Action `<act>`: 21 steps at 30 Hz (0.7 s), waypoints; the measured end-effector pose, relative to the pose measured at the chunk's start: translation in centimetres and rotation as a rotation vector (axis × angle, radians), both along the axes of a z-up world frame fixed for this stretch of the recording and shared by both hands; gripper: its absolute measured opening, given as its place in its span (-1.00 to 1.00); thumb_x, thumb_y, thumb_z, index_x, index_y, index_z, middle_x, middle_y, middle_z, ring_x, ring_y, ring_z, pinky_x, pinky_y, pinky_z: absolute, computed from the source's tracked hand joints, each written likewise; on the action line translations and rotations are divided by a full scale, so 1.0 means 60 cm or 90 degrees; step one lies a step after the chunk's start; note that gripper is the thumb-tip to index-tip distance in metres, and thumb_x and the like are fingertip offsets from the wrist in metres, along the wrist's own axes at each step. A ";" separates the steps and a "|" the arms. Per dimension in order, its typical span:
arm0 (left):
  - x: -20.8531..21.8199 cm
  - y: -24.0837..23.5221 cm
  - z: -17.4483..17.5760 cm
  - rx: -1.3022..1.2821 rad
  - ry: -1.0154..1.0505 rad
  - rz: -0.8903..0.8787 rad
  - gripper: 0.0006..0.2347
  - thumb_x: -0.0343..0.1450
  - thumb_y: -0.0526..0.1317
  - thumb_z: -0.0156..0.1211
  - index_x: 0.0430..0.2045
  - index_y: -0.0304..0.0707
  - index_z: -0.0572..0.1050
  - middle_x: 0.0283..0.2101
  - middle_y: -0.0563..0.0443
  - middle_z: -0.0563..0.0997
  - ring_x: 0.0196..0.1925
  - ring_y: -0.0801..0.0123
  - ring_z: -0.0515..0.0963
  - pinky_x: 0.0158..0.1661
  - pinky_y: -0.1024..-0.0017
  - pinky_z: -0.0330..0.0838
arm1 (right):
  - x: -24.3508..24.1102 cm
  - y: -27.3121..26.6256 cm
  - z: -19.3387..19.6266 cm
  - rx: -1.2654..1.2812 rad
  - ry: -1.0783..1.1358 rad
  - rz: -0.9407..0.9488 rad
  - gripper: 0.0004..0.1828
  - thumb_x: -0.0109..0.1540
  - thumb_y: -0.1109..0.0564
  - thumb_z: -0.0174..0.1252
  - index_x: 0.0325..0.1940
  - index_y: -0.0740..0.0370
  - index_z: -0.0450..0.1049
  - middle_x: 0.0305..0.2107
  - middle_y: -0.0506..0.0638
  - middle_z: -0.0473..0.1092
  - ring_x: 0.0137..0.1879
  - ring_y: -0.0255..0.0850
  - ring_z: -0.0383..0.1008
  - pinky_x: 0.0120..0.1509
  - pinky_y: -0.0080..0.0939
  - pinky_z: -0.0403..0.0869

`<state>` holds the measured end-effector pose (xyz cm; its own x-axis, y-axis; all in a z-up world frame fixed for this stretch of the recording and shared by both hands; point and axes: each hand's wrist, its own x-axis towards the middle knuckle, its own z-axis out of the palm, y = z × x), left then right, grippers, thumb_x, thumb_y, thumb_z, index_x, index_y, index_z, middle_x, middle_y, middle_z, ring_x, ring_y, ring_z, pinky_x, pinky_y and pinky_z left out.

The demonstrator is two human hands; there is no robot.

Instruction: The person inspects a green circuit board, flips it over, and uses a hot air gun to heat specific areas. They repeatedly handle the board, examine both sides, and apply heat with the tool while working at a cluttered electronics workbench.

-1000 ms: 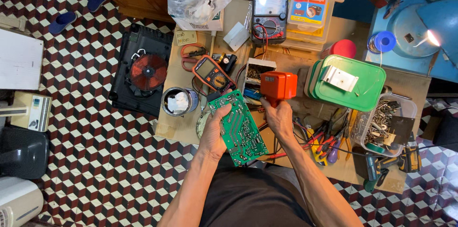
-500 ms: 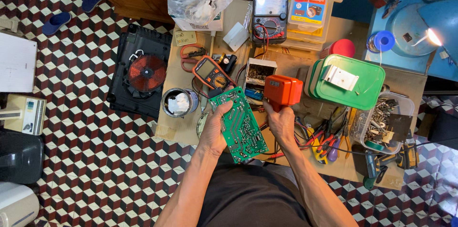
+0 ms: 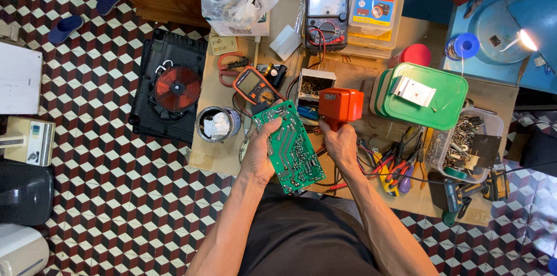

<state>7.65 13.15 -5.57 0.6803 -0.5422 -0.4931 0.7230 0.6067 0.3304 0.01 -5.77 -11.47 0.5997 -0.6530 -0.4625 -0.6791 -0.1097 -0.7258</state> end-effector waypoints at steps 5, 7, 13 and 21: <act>0.000 0.002 0.002 -0.013 0.009 -0.001 -0.64 0.41 -0.34 0.23 0.14 -0.28 0.48 -0.07 0.01 0.65 -0.09 0.35 0.66 -0.06 0.30 0.61 | 0.001 -0.004 -0.002 -0.028 0.013 0.010 -0.53 0.19 -0.10 0.28 -0.31 0.47 0.54 -0.65 0.07 0.46 -0.54 -0.22 0.46 -0.41 -0.12 0.42; 0.001 0.002 0.002 -0.010 0.011 0.002 -0.64 0.41 -0.34 0.23 0.14 -0.27 0.48 -0.07 0.01 0.65 -0.09 0.35 0.66 -0.06 0.30 0.61 | 0.003 -0.004 -0.001 -0.032 0.009 0.010 -0.52 0.19 -0.10 0.28 -0.31 0.47 0.54 -0.66 0.06 0.45 -0.54 -0.22 0.46 -0.42 -0.13 0.41; 0.001 0.003 0.000 -0.019 -0.008 0.007 -0.63 0.41 -0.35 0.23 0.16 -0.27 0.48 -0.06 0.00 0.65 -0.10 0.35 0.66 -0.06 0.31 0.61 | -0.003 0.001 0.019 -0.001 0.015 0.001 -0.55 0.21 -0.09 0.28 -0.31 0.45 0.57 -0.69 0.04 0.43 -0.59 -0.23 0.44 -0.48 -0.17 0.41; -0.001 -0.023 0.007 -0.009 0.020 -0.016 -0.60 0.39 -0.34 0.23 0.16 -0.22 0.46 -0.04 0.02 0.64 -0.07 0.34 0.66 -0.05 0.29 0.62 | -0.028 0.000 0.062 0.015 -0.102 0.006 -0.69 0.22 0.00 0.28 -0.16 0.32 0.57 -0.69 -0.02 0.41 -0.61 -0.29 0.38 -0.52 -0.22 0.35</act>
<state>7.59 11.75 -5.14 0.6503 -0.5663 -0.5064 0.7483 0.5924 0.2985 -1.68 -5.78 -7.78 0.6732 -0.6372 -0.3752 -0.5531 -0.0970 -0.8275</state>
